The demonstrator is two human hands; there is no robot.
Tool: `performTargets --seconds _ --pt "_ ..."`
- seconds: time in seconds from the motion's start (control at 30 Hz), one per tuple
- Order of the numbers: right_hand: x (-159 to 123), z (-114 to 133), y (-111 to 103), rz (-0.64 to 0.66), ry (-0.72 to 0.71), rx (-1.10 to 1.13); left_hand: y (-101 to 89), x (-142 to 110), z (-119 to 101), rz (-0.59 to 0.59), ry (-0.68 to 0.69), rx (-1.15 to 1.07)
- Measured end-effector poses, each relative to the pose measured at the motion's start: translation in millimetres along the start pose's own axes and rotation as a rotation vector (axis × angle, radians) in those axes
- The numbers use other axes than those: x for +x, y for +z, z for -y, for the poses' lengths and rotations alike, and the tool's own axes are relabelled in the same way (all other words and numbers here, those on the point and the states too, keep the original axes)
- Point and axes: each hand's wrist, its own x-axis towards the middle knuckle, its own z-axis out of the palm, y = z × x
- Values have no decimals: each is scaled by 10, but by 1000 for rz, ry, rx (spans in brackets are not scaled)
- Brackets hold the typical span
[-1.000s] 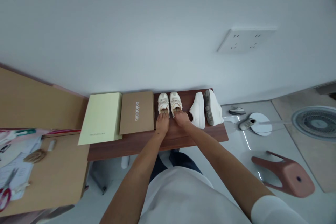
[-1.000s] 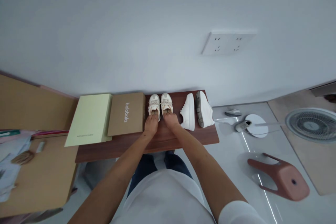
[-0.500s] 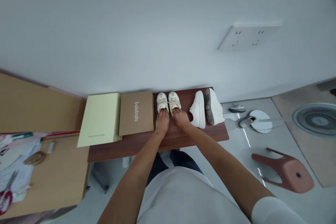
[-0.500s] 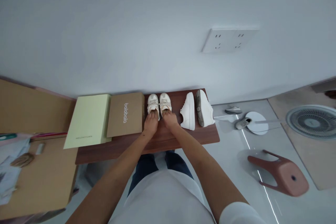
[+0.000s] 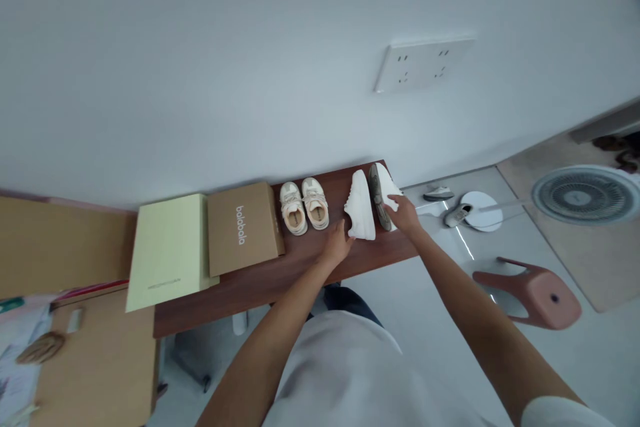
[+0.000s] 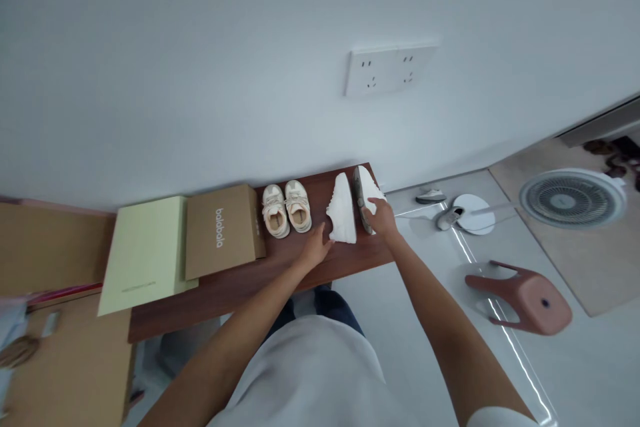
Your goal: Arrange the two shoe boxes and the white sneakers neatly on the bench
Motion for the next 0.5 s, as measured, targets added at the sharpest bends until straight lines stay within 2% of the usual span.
performTargets --seconds 0.07,0.1,0.17,0.23,0.37,0.5 --pt "22 -367 -107 52 128 -19 107 73 -13 50 -87 -40" --pt "26 -526 -144 129 149 -6 149 111 -13 74 -114 -49" --pt "22 -773 -180 319 132 44 214 181 -12 115 -149 -52" --pt "7 -911 -162 432 109 60 266 238 -22 131 -174 -36" --pt "-22 -926 -61 410 122 -16 347 298 -91 127 -137 22" --pt "-25 -811 -54 418 39 -13 370 307 -175 141 -69 28"
